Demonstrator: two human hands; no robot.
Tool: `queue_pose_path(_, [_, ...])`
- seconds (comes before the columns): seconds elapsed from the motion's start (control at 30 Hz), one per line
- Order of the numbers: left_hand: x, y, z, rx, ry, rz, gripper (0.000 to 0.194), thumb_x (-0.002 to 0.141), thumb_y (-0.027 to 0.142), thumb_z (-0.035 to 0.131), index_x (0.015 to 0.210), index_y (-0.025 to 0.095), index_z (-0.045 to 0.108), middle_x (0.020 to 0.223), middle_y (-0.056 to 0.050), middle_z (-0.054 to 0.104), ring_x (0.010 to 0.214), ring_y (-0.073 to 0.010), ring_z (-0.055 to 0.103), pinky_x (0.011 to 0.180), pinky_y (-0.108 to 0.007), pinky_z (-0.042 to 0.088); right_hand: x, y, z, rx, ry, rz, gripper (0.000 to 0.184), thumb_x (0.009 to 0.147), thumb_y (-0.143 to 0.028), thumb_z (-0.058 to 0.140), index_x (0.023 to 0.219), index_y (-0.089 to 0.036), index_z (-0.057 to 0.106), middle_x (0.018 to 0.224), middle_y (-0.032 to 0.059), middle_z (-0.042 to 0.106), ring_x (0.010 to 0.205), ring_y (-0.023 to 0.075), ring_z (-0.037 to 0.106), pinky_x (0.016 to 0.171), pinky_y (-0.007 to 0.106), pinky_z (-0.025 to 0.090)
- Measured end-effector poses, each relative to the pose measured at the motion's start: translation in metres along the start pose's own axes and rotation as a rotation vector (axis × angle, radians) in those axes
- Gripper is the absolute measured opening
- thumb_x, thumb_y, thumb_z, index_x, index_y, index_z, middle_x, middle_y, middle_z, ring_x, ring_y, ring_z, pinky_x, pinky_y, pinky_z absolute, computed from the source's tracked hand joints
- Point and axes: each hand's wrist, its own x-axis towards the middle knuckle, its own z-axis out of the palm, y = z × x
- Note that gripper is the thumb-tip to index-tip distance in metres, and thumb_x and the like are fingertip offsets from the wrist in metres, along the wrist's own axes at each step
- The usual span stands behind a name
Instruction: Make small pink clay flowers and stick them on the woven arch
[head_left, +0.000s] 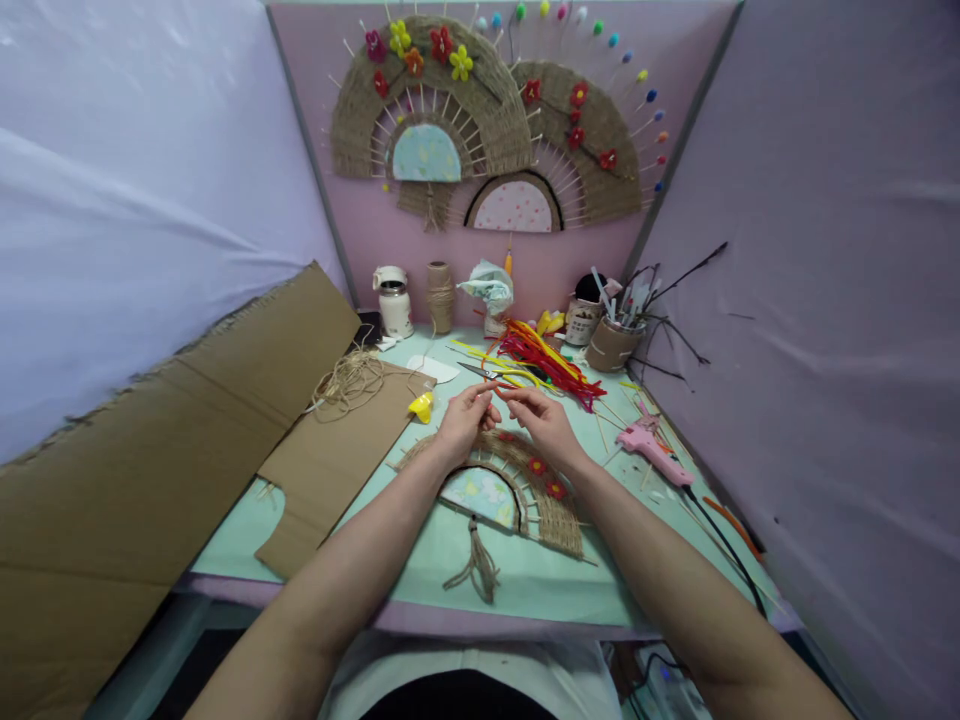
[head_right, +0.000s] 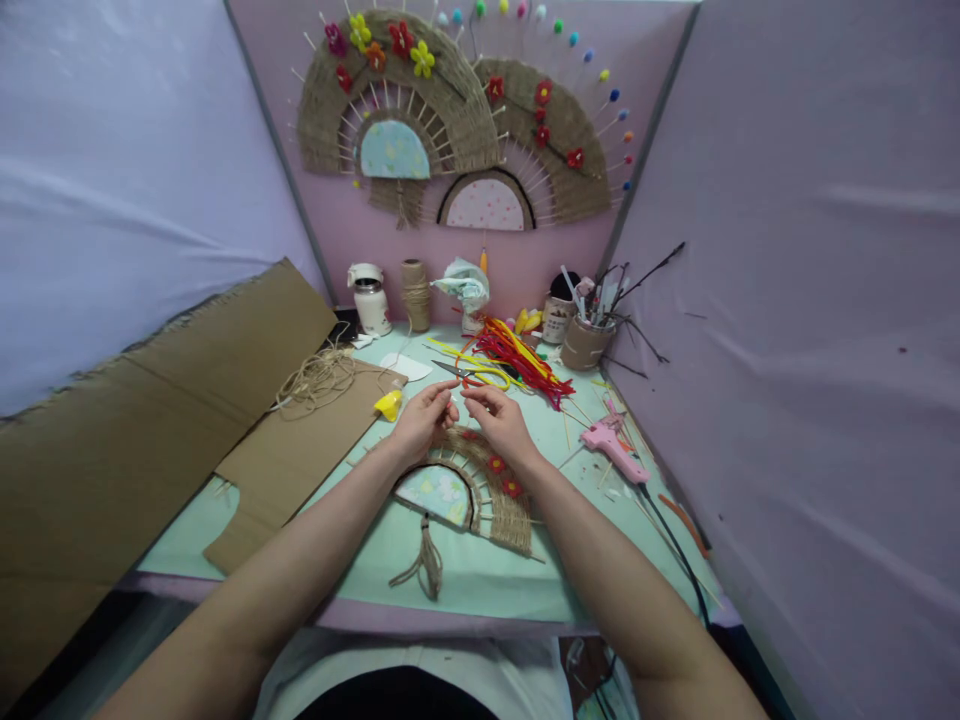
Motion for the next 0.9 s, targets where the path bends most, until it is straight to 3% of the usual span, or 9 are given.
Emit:
queue_pose_path(0.13, [0.0,-0.001,0.016,0.054,0.033,0.024,0.054,0.077,0.042,0.068,0.119,0.012,0.055,0.051,0.007,0.053,0.044,-0.0059,0.045,0.045,-0.018,0.031,0.001,0.0,0.0,-0.028,-0.033,-0.071,0.021,0.08,-0.041,0.064,0.087,-0.023,0.073,0.087,0.004,0.068,0.086,0.0195,0.061,0.081,0.035,0.047])
queue_pose_path(0.27, [0.002,-0.003,0.025,0.021,0.1,-0.024,0.046,0.079,0.048,0.066,0.109,0.015,0.056,0.052,0.006,0.051,0.045,-0.0071,0.046,0.045,-0.018,0.031,0.001,-0.001,-0.001,-0.014,0.013,-0.078,0.021,0.078,-0.042,0.066,0.075,-0.023,0.072,0.077,0.0033,0.067,0.078,0.0199,0.061,0.075,0.034,0.048])
queue_pose_path(0.37, [0.002,0.001,0.027,-0.206,0.146,-0.138,0.049,0.083,0.063,0.05,0.103,0.018,0.055,0.072,-0.002,0.062,0.06,-0.0108,0.057,0.053,-0.021,0.042,-0.002,-0.004,0.001,-0.037,0.064,-0.13,0.016,0.079,-0.039,0.066,0.078,-0.024,0.072,0.082,0.0036,0.067,0.078,0.0199,0.061,0.073,0.034,0.048])
queue_pose_path(0.47, [-0.001,0.006,0.024,-0.469,0.053,-0.262,0.066,0.081,0.077,0.032,0.107,0.019,0.052,0.097,-0.011,0.066,0.08,-0.0185,0.064,0.065,-0.03,0.05,-0.008,-0.005,0.006,-0.118,0.015,-0.242,0.012,0.082,-0.034,0.064,0.08,-0.026,0.072,0.084,0.004,0.067,0.082,0.0206,0.06,0.076,0.036,0.049])
queue_pose_path(0.63, [-0.007,0.01,0.012,-0.64,0.014,-0.302,0.08,0.079,0.081,0.015,0.117,0.019,0.048,0.113,-0.017,0.062,0.097,-0.0274,0.064,0.077,-0.045,0.052,-0.013,-0.001,0.013,-0.371,-0.156,-0.432,0.021,0.09,-0.032,0.054,0.099,-0.029,0.072,0.096,0.0069,0.065,0.094,0.0235,0.057,0.087,0.043,0.047])
queue_pose_path(0.8, [-0.008,0.007,0.01,-0.703,0.053,-0.291,0.076,0.079,0.081,0.02,0.114,0.02,0.049,0.113,-0.016,0.063,0.099,-0.0283,0.063,0.082,-0.048,0.051,-0.015,0.0,0.013,-0.559,-0.217,-0.494,0.036,0.092,-0.035,0.048,0.126,-0.028,0.061,0.122,0.011,0.055,0.111,0.0277,0.047,0.096,0.048,0.041])
queue_pose_path(0.9, [-0.006,0.006,0.009,-0.744,0.042,-0.323,0.078,0.078,0.081,0.021,0.115,0.018,0.049,0.114,-0.018,0.063,0.102,-0.0288,0.063,0.085,-0.047,0.051,-0.016,-0.002,0.013,-0.616,-0.26,-0.543,0.038,0.093,-0.037,0.047,0.127,-0.026,0.061,0.129,0.0116,0.051,0.116,0.0284,0.044,0.1,0.049,0.038])
